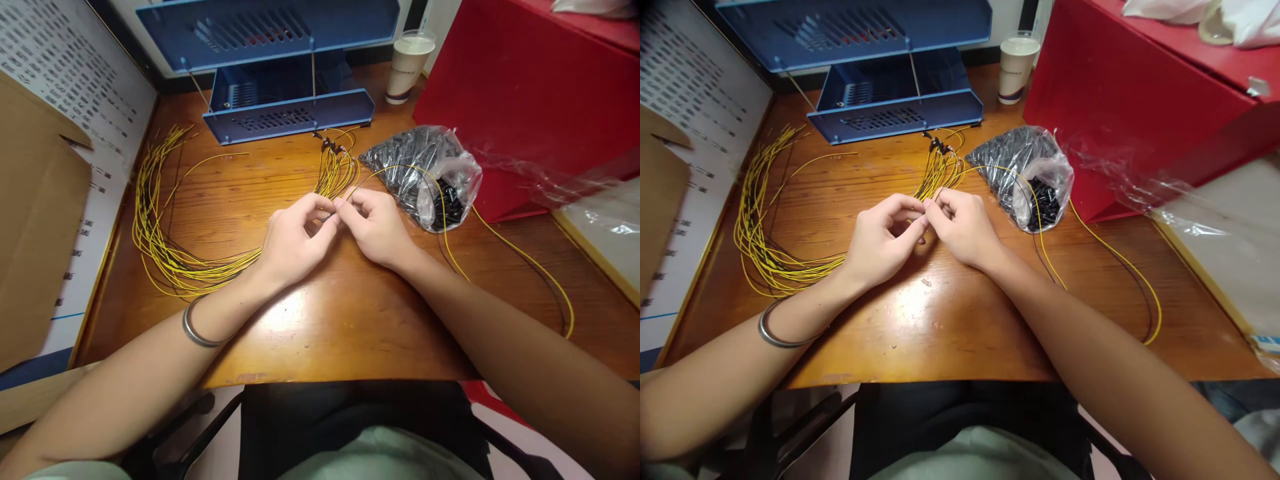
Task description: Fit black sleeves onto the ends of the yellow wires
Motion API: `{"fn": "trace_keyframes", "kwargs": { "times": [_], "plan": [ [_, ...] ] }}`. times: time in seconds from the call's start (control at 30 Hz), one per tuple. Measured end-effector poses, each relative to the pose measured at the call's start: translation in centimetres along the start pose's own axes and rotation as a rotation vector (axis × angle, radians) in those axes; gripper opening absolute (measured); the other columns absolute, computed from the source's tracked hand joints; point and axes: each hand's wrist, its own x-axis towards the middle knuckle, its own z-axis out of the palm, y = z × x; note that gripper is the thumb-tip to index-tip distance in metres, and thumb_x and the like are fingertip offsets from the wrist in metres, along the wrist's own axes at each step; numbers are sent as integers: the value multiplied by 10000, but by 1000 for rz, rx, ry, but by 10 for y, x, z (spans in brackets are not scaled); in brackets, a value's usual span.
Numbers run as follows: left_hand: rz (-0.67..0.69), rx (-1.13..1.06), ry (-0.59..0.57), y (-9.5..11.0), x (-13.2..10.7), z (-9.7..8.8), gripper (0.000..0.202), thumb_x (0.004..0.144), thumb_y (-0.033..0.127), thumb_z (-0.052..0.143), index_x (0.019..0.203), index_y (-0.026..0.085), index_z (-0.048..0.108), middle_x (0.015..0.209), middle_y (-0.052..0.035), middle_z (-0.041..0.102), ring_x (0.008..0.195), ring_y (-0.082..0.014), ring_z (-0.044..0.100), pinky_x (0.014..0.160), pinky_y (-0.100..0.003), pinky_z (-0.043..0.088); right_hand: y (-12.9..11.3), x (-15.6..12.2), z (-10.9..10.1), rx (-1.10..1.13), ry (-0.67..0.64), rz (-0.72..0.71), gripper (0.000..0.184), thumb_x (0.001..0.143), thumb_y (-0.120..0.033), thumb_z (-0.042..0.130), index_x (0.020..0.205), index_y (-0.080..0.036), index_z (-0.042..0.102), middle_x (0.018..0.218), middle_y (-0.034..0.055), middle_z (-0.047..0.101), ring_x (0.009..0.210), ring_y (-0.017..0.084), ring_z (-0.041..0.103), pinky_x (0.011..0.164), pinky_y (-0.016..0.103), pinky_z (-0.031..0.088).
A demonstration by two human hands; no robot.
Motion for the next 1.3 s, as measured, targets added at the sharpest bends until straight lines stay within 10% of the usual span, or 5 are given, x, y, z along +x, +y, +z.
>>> {"fn": "trace_keyframes", "kwargs": {
  "times": [1.3],
  "plan": [
    [12,49,-18,-1,1,0,110,908,287,634,939,188,671,812,-12,777,696,-140,720,635,-227,517,0,-1,-1,-51,-1,-28,354,905,-238,558,572,-201,444,541,-39,447,542,97,384,551,293,269]
  ]
}}
